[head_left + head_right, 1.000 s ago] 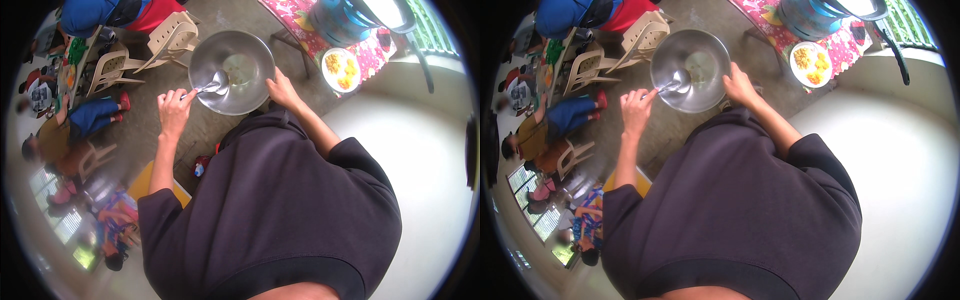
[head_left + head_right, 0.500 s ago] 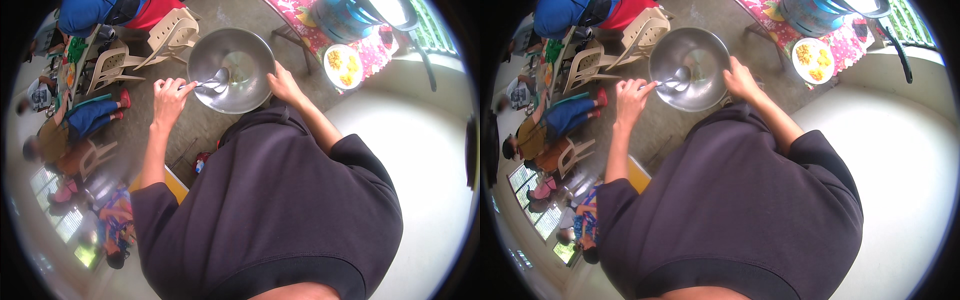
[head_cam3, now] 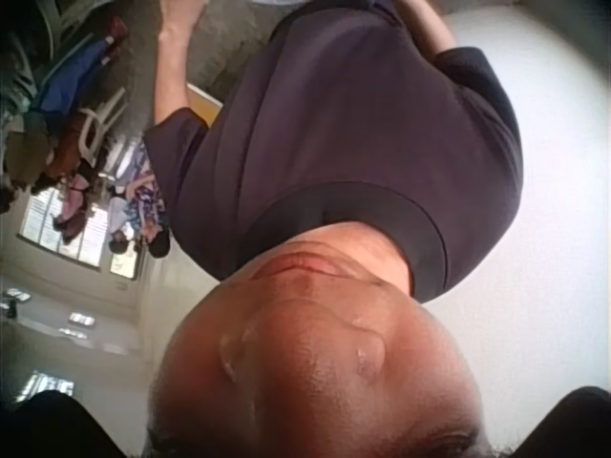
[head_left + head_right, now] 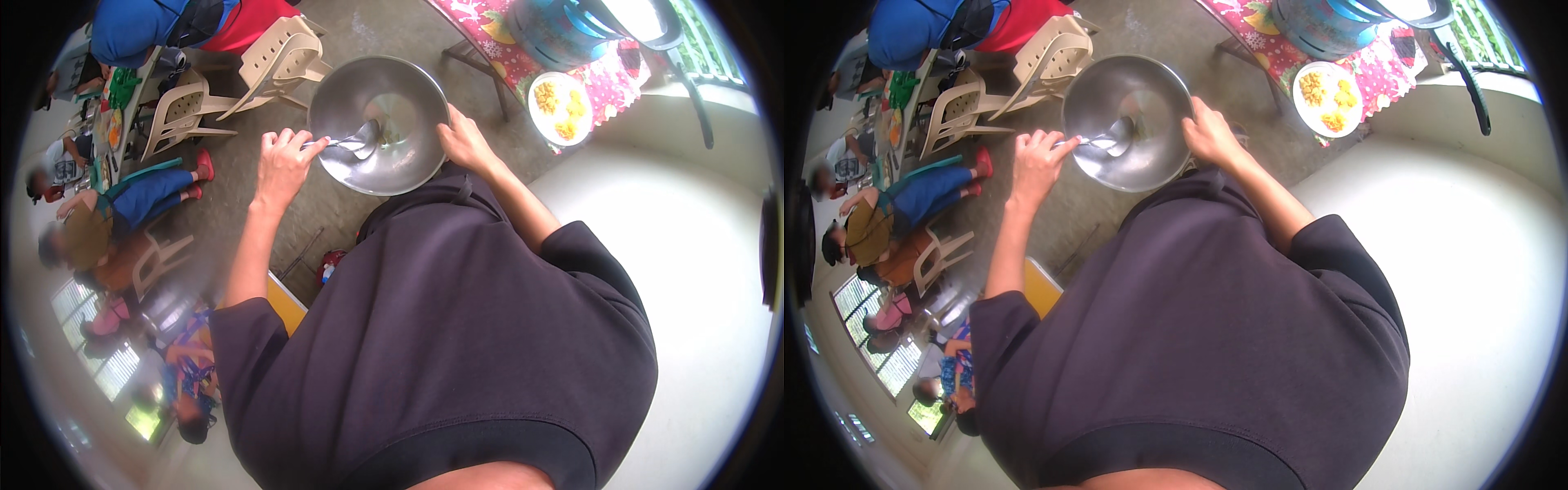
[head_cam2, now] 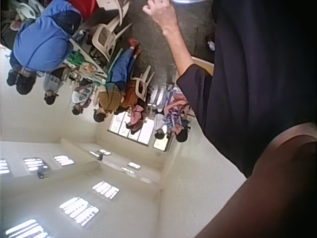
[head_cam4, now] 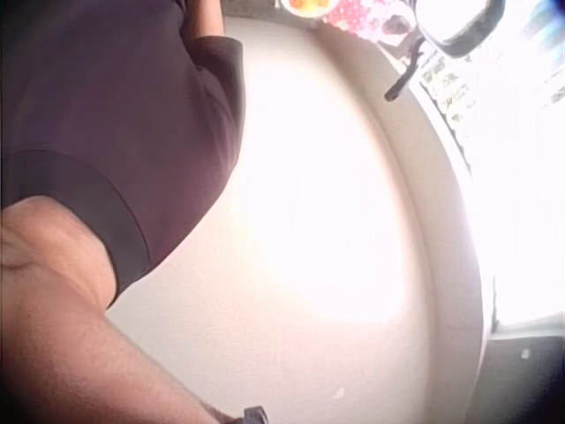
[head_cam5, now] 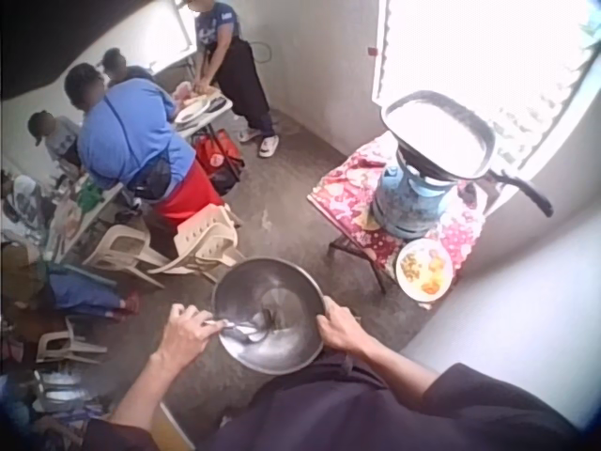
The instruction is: The person scoops a yellow grain-like food from a large pot into a metal bowl using a ladle. They then transfer the food from the bowl into a smaller bowl held by another person. The person repeats the scooping and serving process multiple times.
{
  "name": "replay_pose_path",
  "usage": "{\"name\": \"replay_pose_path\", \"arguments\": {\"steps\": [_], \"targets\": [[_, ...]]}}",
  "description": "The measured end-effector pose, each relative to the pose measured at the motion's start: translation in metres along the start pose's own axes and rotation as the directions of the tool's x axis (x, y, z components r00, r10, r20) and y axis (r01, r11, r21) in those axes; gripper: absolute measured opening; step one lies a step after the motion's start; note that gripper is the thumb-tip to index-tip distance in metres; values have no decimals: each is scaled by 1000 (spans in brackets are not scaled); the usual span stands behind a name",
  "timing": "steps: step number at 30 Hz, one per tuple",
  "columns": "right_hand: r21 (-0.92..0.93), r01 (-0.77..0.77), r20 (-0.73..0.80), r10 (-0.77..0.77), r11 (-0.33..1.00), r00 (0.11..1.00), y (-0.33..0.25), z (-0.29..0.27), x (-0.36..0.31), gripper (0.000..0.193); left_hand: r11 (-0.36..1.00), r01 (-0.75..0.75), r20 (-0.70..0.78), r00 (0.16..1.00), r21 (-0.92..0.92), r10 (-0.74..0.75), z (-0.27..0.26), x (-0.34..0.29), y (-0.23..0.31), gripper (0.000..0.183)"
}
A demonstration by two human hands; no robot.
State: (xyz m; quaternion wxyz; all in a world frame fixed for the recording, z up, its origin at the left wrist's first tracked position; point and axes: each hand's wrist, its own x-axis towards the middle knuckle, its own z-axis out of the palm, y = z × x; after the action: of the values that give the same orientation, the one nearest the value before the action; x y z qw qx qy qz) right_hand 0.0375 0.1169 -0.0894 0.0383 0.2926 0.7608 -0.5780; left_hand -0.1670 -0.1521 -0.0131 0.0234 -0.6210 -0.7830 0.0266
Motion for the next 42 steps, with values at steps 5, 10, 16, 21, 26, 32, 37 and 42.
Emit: {"name": "replay_pose_path", "arguments": {"steps": [5,10,16,21,26,32,37,42], "targets": [[-18,-6,17,6,1000,1000,-6,-3,1,38,999,-5,1,1000,39,5,1,0,5,35],[-49,39,-12,-39,998,999,-6,-5,8,38,993,119,-54,992,25,-117,6,-9,4,36],[-13,56,26,-56,998,998,-12,-7,9,37,990,138,-76,988,7,-137,-2,-12,-8,34],[-16,76,6,-76,997,997,-12,-6,9,37,994,110,-64,992,-18,-111,-6,-14,-9,33],[-5,50,13,-50,999,999,-17,-7,7,38,994,105,-43,993,-33,-106,-14,-11,-5,32],[20,33,26,-33,999,999,-17,-10,7,39,995,95,-31,995,-40,-96,-16,-9,-6,32],[4,36,30,-36,999,999,-18,-10,8,38,997,71,-9,997,-36,-71,-16,-7,-7,33],[8,25,34,-26,1000,999,-16,-11,6,38,997,62,-14,998,-43,-63,-15,-6,-7,33]]}}
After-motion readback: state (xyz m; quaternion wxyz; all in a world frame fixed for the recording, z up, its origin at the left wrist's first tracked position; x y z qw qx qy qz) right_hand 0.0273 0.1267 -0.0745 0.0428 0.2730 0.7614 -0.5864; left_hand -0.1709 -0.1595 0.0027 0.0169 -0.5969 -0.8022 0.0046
